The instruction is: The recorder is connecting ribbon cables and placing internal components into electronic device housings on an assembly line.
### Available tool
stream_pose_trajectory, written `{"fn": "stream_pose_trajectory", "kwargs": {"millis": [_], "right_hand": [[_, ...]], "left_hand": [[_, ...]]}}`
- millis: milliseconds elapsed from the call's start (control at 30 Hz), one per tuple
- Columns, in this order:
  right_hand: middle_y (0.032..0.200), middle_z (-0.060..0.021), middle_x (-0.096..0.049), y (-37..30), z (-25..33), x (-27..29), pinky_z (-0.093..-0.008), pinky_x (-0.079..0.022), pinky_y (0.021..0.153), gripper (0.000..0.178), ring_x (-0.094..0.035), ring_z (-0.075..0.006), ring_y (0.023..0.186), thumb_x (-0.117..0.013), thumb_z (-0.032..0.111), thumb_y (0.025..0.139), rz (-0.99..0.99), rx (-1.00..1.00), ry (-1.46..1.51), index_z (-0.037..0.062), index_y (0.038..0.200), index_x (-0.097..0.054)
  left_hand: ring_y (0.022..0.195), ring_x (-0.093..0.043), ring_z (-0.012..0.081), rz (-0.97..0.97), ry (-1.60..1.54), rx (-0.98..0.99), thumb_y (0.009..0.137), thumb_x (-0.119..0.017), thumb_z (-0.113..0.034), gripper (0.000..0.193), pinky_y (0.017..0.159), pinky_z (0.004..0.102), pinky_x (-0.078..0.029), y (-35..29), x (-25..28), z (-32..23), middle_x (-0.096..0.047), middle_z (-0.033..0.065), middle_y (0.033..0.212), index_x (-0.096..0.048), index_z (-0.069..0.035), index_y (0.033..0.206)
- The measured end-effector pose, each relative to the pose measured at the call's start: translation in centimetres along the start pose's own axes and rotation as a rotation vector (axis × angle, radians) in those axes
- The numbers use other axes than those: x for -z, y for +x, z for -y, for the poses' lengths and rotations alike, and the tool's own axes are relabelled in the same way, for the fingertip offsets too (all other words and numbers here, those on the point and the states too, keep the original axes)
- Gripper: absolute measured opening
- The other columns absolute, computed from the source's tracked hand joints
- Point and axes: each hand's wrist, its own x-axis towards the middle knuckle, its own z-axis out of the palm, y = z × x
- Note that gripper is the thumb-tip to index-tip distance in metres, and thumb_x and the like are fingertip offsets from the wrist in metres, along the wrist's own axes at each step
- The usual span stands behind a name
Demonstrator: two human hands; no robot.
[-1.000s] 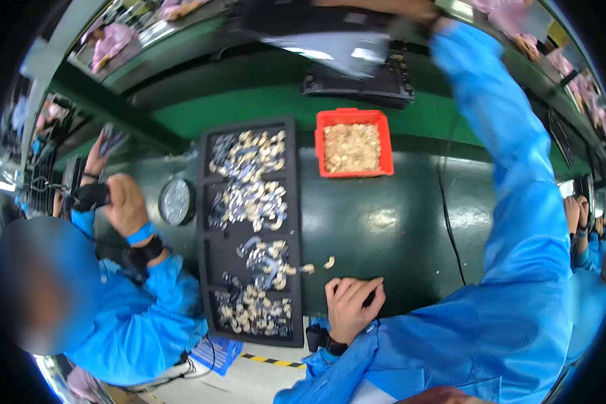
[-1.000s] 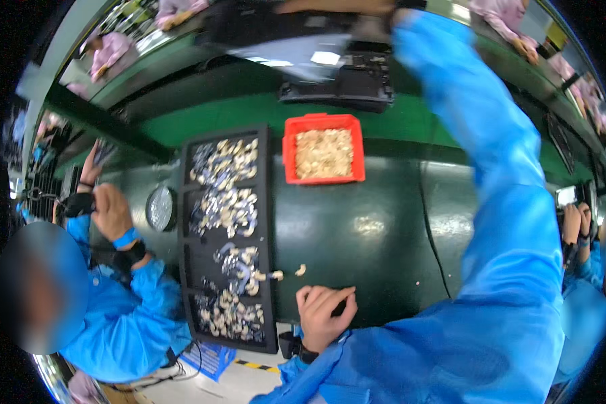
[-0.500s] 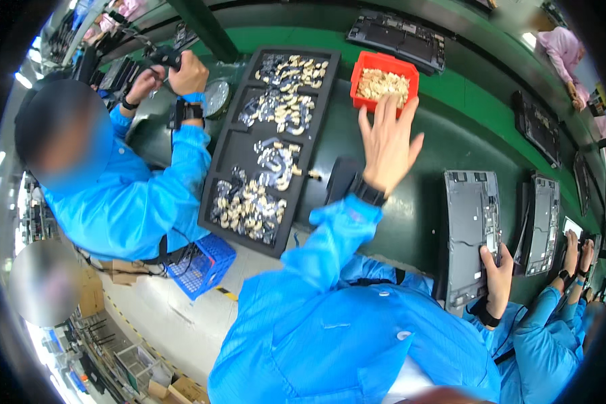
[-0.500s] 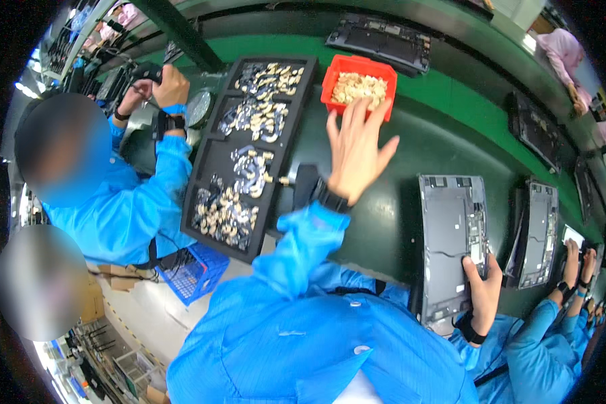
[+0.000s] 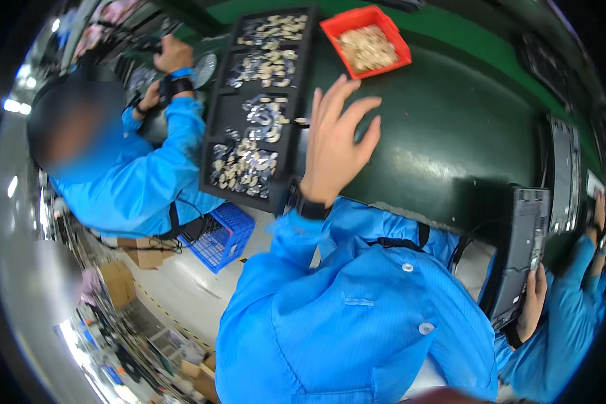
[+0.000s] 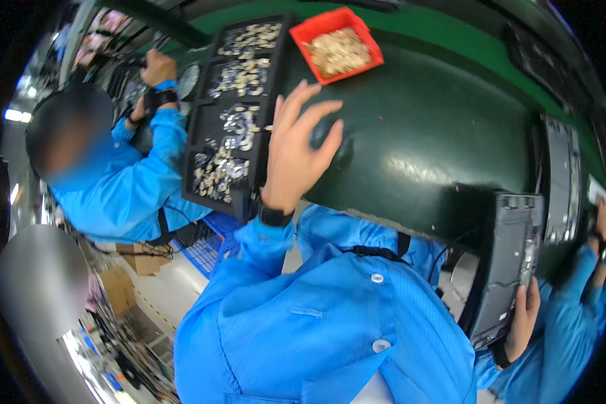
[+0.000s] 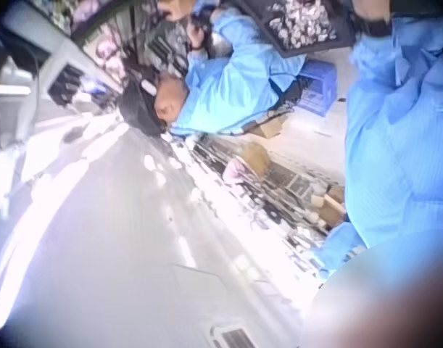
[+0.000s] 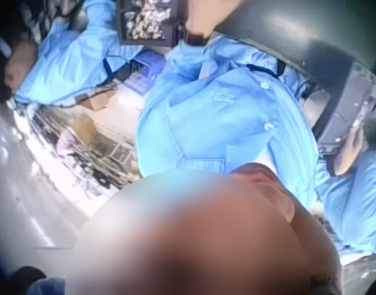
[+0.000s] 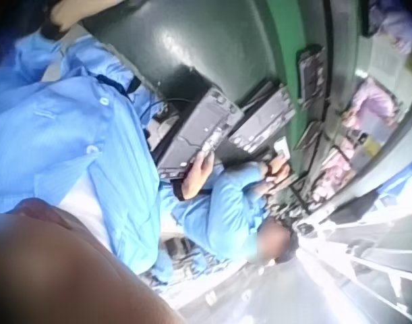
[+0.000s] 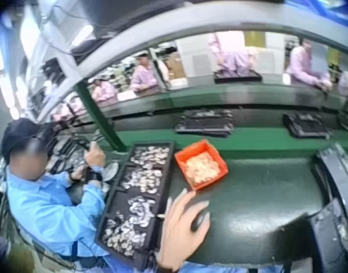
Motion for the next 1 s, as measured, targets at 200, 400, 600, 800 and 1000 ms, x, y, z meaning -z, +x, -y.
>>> {"fn": "stream_pose_trajectory", "kwargs": {"millis": [200,400,600,800,1000], "right_hand": [[0.156,-0.0137,-0.054,-7.4,-4.9,-4.6,-0.0319,-0.033,0.121,0.055,-0.050,-0.0190,0.141,-0.059,0.025,0.112,-0.221,-0.056,0.195,-0.0038,0.156,-0.047],[0.151,-0.0111,-0.060,-3.2,-0.4,-13.9,-0.0286,-0.037,0.119,0.051,-0.054,-0.0164,0.139,-0.059,0.026,0.112,-0.249,0.137,0.112,-0.0012,0.154,-0.054],[0.139,-0.0113,-0.068,8.4,4.5,-19.2,-0.0266,-0.048,0.106,0.053,-0.063,-0.0150,0.125,-0.066,0.029,0.107,0.130,0.368,0.220,-0.0042,0.147,-0.058],[0.137,-0.0104,-0.068,6.9,3.9,-17.7,-0.0288,-0.044,0.109,0.051,-0.059,-0.0161,0.130,-0.059,0.038,0.111,-0.210,0.767,0.110,-0.0009,0.144,-0.061],[0.092,-0.0041,-0.064,0.5,-9.5,-8.9,-0.0320,-0.045,0.076,0.043,-0.055,-0.0173,0.082,-0.044,0.040,0.115,0.388,0.482,1.425,0.0044,0.120,-0.067]], "left_hand": [[0.151,-0.044,0.0406,0.248,-0.001,0.188,0.092,-0.078,-0.023,0.054,0.125,0.0609,-0.026,-9.8,-0.7,-0.9,-0.053,0.0172,0.157,-0.066,-0.009,0.143],[0.146,-0.050,0.0405,0.317,-0.079,-0.017,0.088,-0.081,-0.019,0.049,0.122,0.0597,-0.031,-9.7,-0.4,0.7,-0.058,0.0178,0.153,-0.071,-0.006,0.135],[0.156,-0.031,0.0455,0.235,0.315,0.070,0.101,-0.065,-0.050,0.081,0.126,0.0589,-0.026,-7.8,-1.9,4.0,-0.037,0.0314,0.165,-0.043,0.005,0.157],[0.154,-0.039,0.0405,0.254,0.276,-0.005,0.104,-0.064,-0.040,0.068,0.126,0.0581,-0.026,-9.8,-0.6,2.6,-0.045,0.0274,0.162,-0.050,0.004,0.154],[0.157,-0.037,0.0349,0.302,0.129,-0.019,0.106,-0.064,-0.029,0.058,0.128,0.0533,-0.022,-10.4,-0.5,3.1,-0.048,0.0205,0.163,-0.050,-0.004,0.157]]}}
